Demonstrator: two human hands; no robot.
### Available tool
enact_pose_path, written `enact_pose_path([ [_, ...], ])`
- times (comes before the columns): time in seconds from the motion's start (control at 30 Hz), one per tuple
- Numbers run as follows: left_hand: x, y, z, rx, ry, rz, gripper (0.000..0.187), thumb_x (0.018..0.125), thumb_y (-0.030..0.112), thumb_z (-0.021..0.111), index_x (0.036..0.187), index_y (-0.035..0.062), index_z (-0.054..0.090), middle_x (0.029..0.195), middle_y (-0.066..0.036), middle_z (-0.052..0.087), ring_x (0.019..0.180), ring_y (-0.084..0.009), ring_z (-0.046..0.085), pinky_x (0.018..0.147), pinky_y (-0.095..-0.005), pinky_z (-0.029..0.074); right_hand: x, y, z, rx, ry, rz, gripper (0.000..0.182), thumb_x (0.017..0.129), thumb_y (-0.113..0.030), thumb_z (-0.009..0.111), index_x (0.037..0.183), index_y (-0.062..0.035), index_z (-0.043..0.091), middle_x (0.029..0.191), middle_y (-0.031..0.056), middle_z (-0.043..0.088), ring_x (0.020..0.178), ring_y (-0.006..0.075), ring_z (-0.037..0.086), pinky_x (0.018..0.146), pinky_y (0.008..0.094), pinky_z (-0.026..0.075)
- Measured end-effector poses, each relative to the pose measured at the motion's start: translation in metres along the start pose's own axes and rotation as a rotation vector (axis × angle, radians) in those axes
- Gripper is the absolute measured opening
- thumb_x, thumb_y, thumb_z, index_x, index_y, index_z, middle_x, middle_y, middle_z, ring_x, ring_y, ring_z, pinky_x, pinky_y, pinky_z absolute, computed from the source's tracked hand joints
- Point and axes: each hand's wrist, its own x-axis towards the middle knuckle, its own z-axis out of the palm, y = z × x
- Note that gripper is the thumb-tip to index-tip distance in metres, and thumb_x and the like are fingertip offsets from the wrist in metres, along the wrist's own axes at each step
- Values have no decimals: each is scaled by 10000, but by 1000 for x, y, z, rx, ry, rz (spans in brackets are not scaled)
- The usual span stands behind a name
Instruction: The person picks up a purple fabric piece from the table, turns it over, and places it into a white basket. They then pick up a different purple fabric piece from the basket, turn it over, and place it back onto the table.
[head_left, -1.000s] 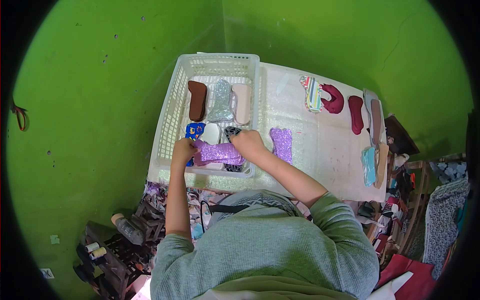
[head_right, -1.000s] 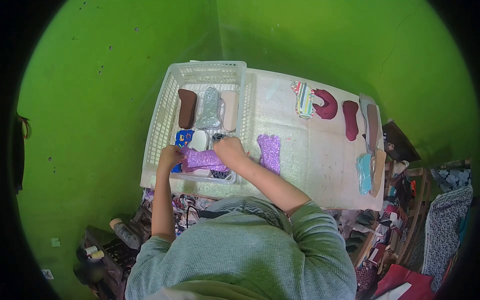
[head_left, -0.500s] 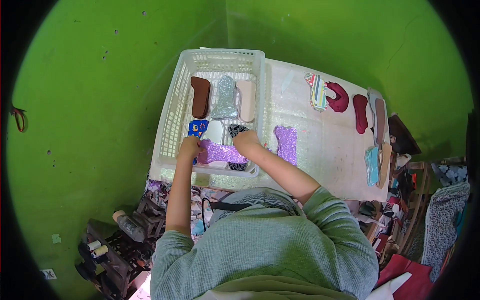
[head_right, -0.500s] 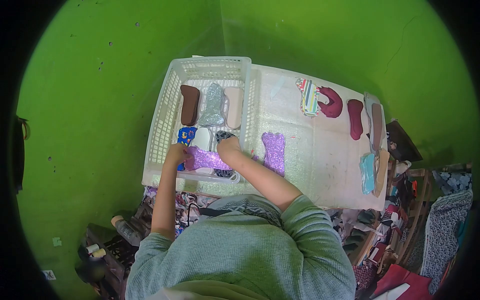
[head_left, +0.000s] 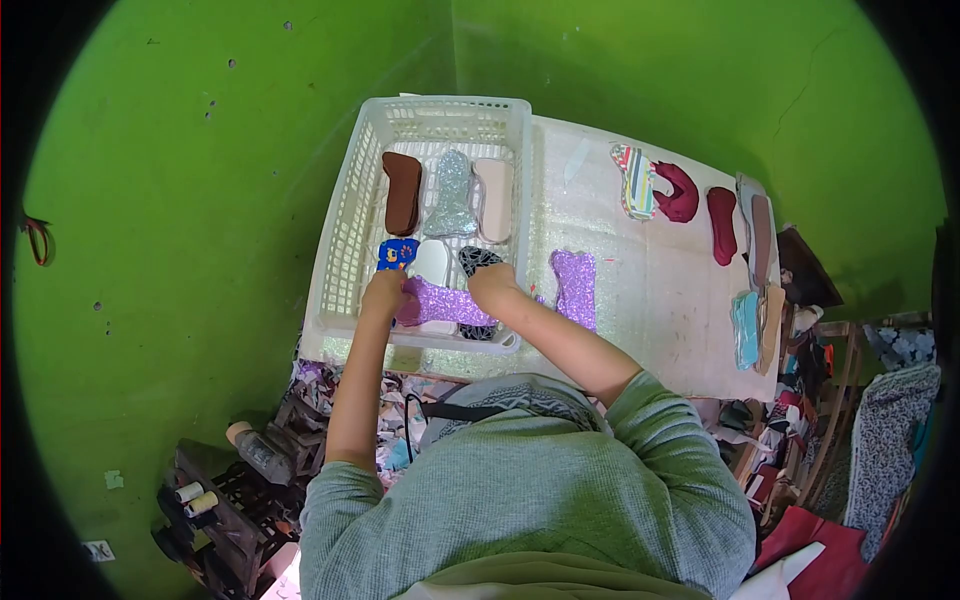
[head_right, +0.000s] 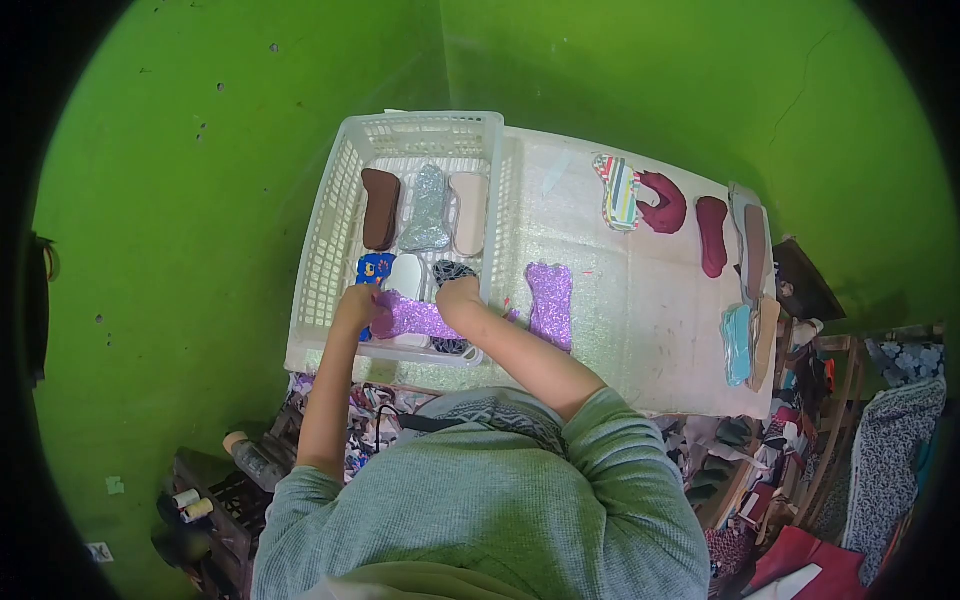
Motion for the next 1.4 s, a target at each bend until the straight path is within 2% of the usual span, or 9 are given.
enact_pose_path([
  [0.13, -3, 5, -6, -72, 16, 7, 267, 558, 143, 757, 758, 31, 621, 765, -185, 618, 759, -343, 601, 660, -404, 482, -1, 1, 2, -15, 36, -34, 170, 757, -77, 556, 863, -90, 688, 911, 81, 660, 818, 225, 650, 580, 327, 504],
  [0.57, 1, 2, 3, -50, 53, 93, 278, 617, 86, 698, 840, 13, 549, 725, -173, 605, 706, -340, 593, 621, -400, 460, 2, 0, 7, -22, 14, -42, 188, 763, -92, 561, 910, -89, 678, 963, 67, 648, 857, 248, 641, 624, 335, 507],
  [0.67, -2, 8, -2, -76, 42, 68, 292, 630, 65, 683, 875, 15, 532, 763, -170, 593, 745, -338, 587, 638, -396, 458, 1, -1, 5, -30, -2, -15, 215, 736, -103, 613, 941, -104, 679, 982, 42, 653, 885, 201, 637, 626, 304, 495],
  [0.77, -2, 12, -4, -127, 162, 146, 311, 628, 36, 672, 905, 42, 531, 832, -164, 567, 783, -346, 569, 661, -394, 453, 1, 1, 6, 9, -6, -42, 195, 763, -86, 556, 924, -72, 664, 934, 73, 649, 855, 252, 641, 630, 363, 513],
  [0.93, -4, 23, -15, -161, 144, 300, 303, 583, -3, 669, 858, 84, 574, 887, -148, 541, 813, -333, 557, 696, -396, 455, -11, 0, -4, 296, 258, -249, 171, 743, -56, 526, 869, -72, 641, 860, 138, 642, 786, 282, 634, 646, 407, 503],
  [1.1, -9, 38, -25, 52, 214, 394, 233, 558, -4, 664, 765, 90, 611, 855, -129, 541, 804, -297, 563, 707, -382, 465, -3, 5, 8, 416, 264, -400, 149, 740, -152, 530, 763, -70, 652, 793, 165, 630, 753, 310, 632, 656, 412, 498],
  [1.17, -1, 26, -12, -96, 34, 374, 198, 569, 16, 661, 750, 96, 646, 808, -118, 571, 787, -283, 573, 700, -364, 469, -3, 4, 6, 419, 234, -396, 152, 735, -158, 534, 761, -70, 655, 804, 170, 631, 757, 312, 632, 666, 404, 498],
  [1.23, -1, 22, -8, -128, -9, 392, 196, 571, 25, 662, 753, 98, 660, 789, -117, 587, 778, -279, 578, 700, -359, 471, -3, 3, 3, 325, 136, -352, 232, 740, -71, 533, 917, -127, 671, 868, 133, 646, 799, 276, 631, 701, 367, 496],
  [1.4, 4, 11, 3, -137, -44, 492, 207, 584, 41, 663, 779, 106, 688, 777, -118, 622, 772, -275, 589, 712, -351, 473, -3, 4, 6, 318, 85, -356, 283, 729, -56, 542, 965, -146, 669, 874, 140, 645, 808, 283, 630, 708, 370, 501],
])
